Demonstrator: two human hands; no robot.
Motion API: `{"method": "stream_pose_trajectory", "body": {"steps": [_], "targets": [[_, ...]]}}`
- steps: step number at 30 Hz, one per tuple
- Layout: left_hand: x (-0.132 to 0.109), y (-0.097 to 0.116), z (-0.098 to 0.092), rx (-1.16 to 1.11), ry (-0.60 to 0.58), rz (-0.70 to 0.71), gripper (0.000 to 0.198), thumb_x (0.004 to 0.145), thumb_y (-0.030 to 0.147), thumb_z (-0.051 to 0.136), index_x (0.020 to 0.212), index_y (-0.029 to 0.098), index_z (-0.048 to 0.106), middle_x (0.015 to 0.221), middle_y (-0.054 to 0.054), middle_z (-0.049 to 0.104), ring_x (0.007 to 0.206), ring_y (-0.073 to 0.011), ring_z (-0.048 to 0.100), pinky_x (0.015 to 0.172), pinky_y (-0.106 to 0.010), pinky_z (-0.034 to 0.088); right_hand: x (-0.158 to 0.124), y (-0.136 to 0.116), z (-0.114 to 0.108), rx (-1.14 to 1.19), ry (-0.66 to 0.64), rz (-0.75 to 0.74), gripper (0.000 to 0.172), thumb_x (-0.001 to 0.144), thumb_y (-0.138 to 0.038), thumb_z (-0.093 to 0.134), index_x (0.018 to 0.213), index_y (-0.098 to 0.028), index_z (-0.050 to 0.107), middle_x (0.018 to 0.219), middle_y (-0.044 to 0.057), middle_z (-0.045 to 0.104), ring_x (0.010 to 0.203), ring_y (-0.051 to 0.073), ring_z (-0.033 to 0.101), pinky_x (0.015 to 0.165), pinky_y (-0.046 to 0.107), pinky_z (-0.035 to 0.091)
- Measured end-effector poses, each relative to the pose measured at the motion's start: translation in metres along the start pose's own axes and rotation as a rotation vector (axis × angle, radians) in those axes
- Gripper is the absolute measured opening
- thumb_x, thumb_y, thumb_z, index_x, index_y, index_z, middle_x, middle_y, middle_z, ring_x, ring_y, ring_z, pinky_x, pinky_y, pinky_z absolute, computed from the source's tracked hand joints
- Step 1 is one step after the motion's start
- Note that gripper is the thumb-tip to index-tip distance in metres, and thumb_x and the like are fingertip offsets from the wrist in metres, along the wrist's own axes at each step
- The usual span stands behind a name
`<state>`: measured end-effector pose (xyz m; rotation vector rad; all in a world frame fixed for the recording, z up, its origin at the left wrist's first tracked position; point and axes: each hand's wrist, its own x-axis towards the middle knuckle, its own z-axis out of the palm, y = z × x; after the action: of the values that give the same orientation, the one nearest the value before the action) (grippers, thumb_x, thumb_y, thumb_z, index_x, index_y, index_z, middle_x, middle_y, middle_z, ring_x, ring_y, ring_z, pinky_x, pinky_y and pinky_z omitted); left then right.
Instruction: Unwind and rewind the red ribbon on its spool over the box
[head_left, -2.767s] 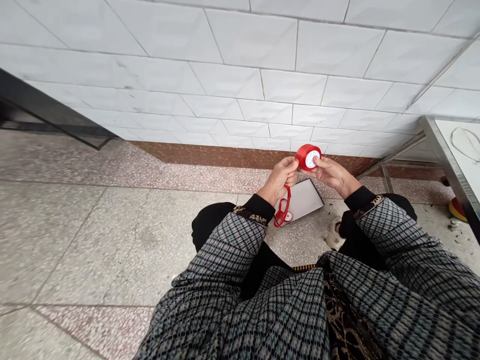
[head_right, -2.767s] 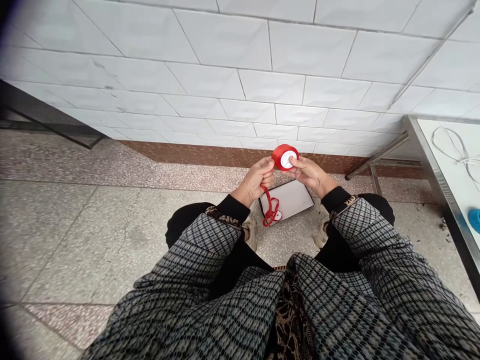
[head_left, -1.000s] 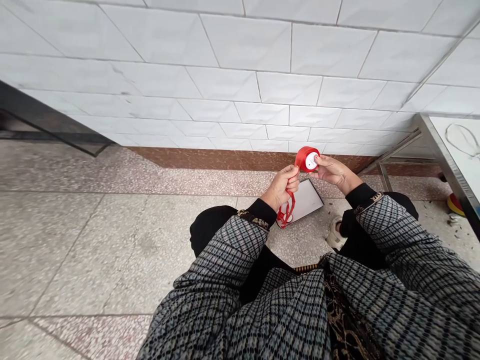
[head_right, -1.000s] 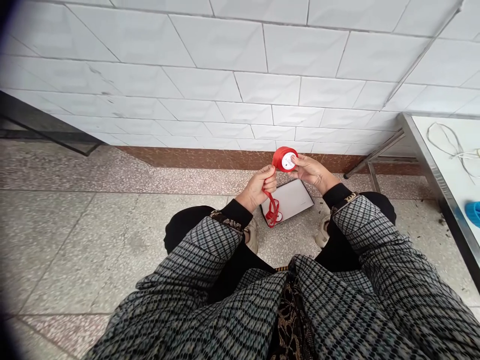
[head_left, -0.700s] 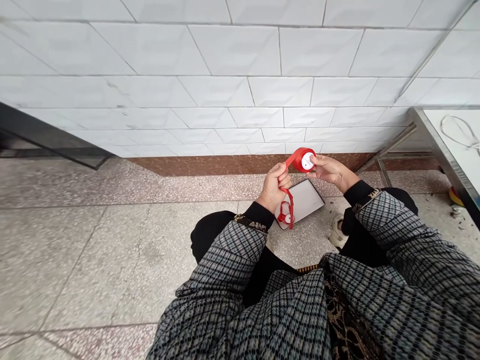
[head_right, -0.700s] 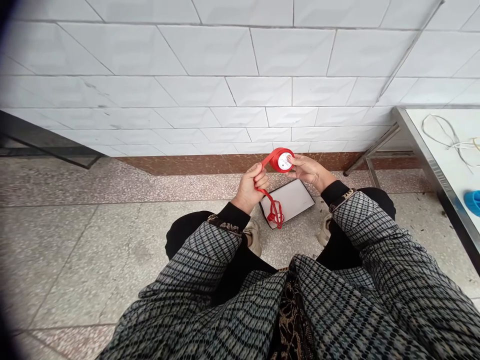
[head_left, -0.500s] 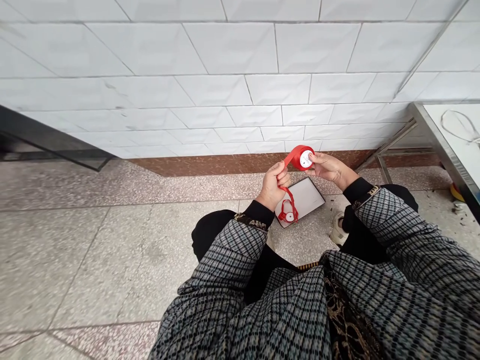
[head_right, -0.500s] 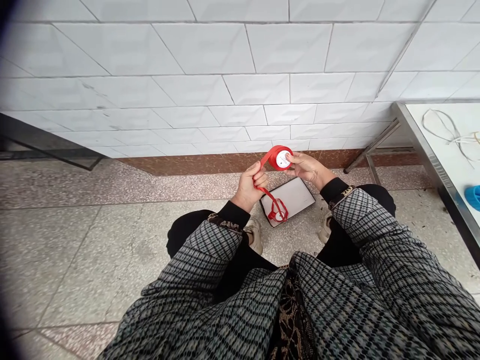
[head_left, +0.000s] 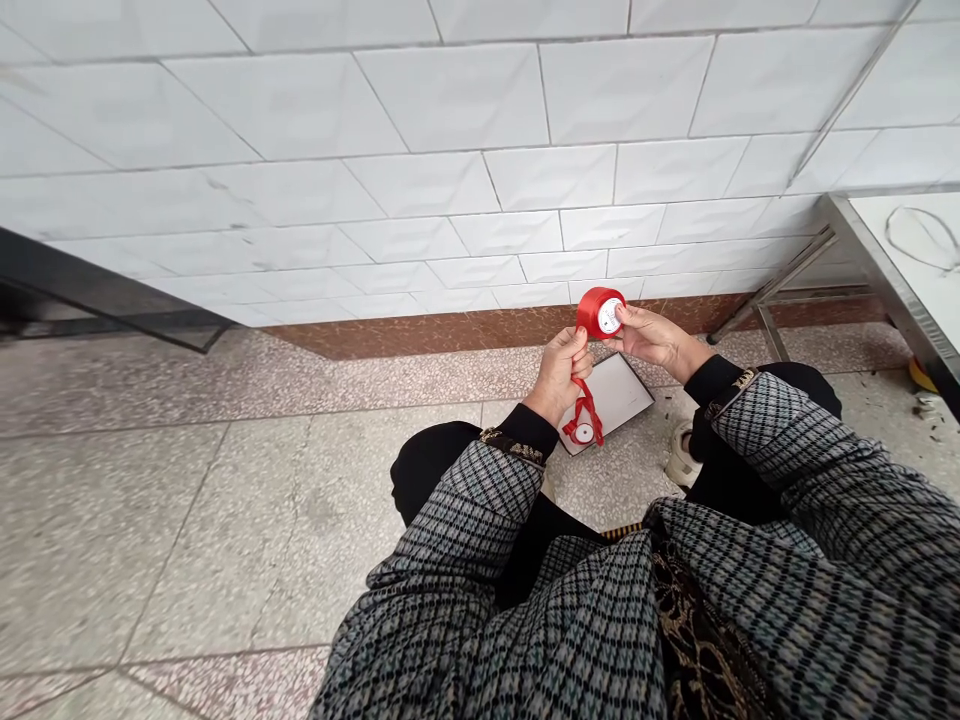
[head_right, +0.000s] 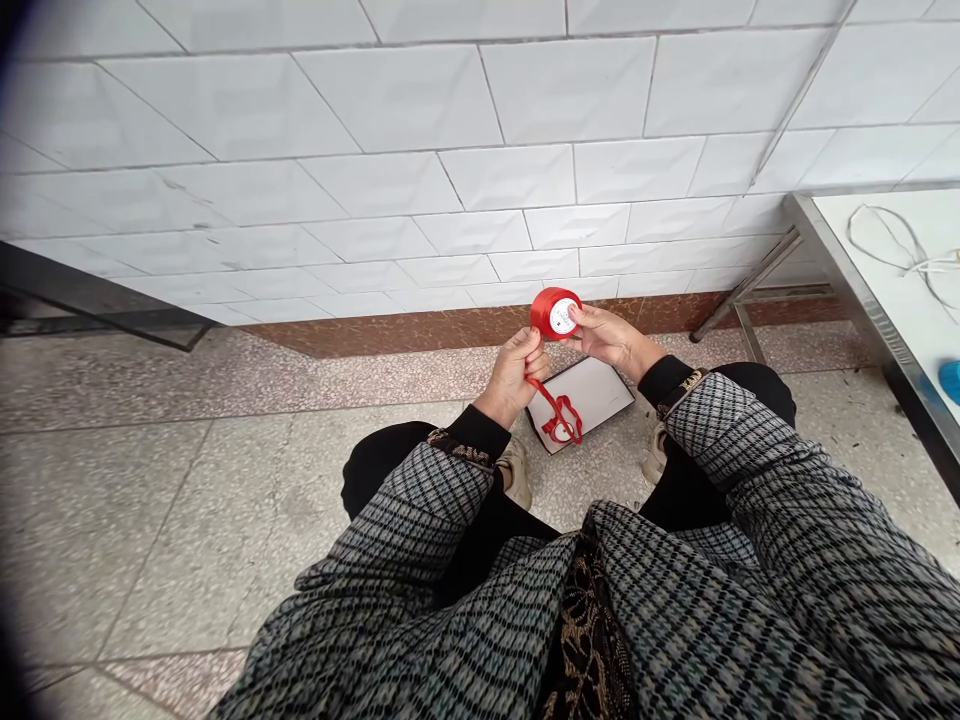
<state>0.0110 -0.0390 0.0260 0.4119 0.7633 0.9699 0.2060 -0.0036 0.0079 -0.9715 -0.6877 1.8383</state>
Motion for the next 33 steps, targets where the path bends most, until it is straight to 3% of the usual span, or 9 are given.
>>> {"method": "stream_pose_trajectory", "body": {"steps": [3,7,12,17,20,24,26,29,33], "targets": [[-0.002,0.000,0.001,0.002,0.008,0.037,0.037,0.092,0.028,0.096,0.097,0.022,0.059,0.056,0.016,0.034,0.042,-0.0018,0.021,0.044,-0.017,0.012,-0.001,0.001,0.002,0.030,-0.014,-0.008,0.056,0.063,-0.036,0.119,0.102,-0.025,0.079,0.101,0.001,0.087,0.100,0.020,0.079,0.092,0.032,0.063],[-0.003,0.000,0.000,0.001,-0.021,0.066,0.032,0.096,0.027,0.092,0.115,0.024,0.067,0.055,0.017,0.034,0.041,-0.0032,0.021,0.045,-0.018,0.014,-0.002,0.003,0.004,0.074,-0.035,-0.008,0.060,0.057,-0.038,0.121,0.101,-0.024,0.081,0.102,0.002,0.088,0.097,0.019,0.078,0.092,0.032,0.064],[-0.002,0.002,-0.006,0.020,-0.120,0.000,0.023,0.098,0.025,0.088,0.099,0.022,0.065,0.052,0.015,0.031,0.041,-0.0033,0.020,0.045,-0.017,0.013,-0.006,0.006,0.006,0.047,-0.052,0.011,0.055,0.065,-0.039,0.118,0.104,-0.025,0.083,0.106,0.003,0.088,0.102,0.022,0.079,0.095,0.034,0.066],[-0.001,0.013,-0.015,0.039,-0.130,-0.064,0.022,0.095,0.019,0.088,0.096,0.020,0.067,0.051,0.016,0.027,0.039,-0.0032,0.019,0.044,-0.017,0.012,-0.014,-0.007,0.006,-0.090,-0.137,0.033,0.054,0.070,-0.044,0.115,0.109,-0.023,0.084,0.111,0.006,0.088,0.104,0.024,0.079,0.096,0.037,0.068],[-0.001,0.018,-0.023,0.117,-0.163,-0.177,0.027,0.089,0.016,0.091,0.091,0.019,0.064,0.052,0.016,0.026,0.038,-0.0023,0.018,0.043,-0.017,0.009,-0.019,-0.026,0.003,-0.332,-0.240,-0.001,0.063,0.063,-0.030,0.115,0.119,-0.023,0.086,0.116,0.007,0.088,0.105,0.026,0.079,0.099,0.040,0.066],[-0.001,0.014,-0.029,0.259,-0.195,-0.310,0.032,0.083,0.015,0.096,0.089,0.017,0.065,0.054,0.017,0.029,0.038,-0.0003,0.018,0.044,-0.017,0.007,-0.021,-0.043,-0.002,-0.772,-0.339,-0.107,0.056,0.063,-0.013,0.107,0.115,-0.027,0.091,0.117,0.003,0.088,0.114,0.030,0.078,0.113,0.046,0.059],[-0.001,0.011,-0.029,0.294,-0.181,-0.291,0.031,0.082,0.017,0.098,0.093,0.016,0.069,0.054,0.016,0.032,0.039,0.0002,0.019,0.045,-0.017,0.007,-0.019,-0.045,-0.005,-0.916,-0.343,-0.170,0.049,0.063,-0.012,0.105,0.107,-0.030,0.093,0.109,-0.001,0.088,0.109,0.029,0.077,0.114,0.047,0.058],[-0.002,0.010,-0.027,0.298,-0.125,-0.173,0.034,0.084,0.022,0.100,0.103,0.016,0.073,0.055,0.015,0.036,0.040,-0.0005,0.022,0.045,-0.017,0.008,-0.017,-0.047,-0.011,-0.951,-0.278,-0.220,0.044,0.061,-0.012,0.106,0.098,-0.031,0.092,0.096,-0.004,0.085,0.097,0.025,0.074,0.106,0.043,0.061],[-0.004,0.015,-0.026,0.322,-0.075,-0.123,0.038,0.088,0.028,0.098,0.083,0.018,0.062,0.052,0.015,0.032,0.040,-0.0005,0.021,0.044,-0.016,0.010,-0.017,-0.051,-0.021,-0.800,-0.217,-0.141,0.039,0.065,-0.015,0.104,0.099,-0.027,0.091,0.093,-0.002,0.084,0.089,0.023,0.073,0.094,0.038,0.063]]}}
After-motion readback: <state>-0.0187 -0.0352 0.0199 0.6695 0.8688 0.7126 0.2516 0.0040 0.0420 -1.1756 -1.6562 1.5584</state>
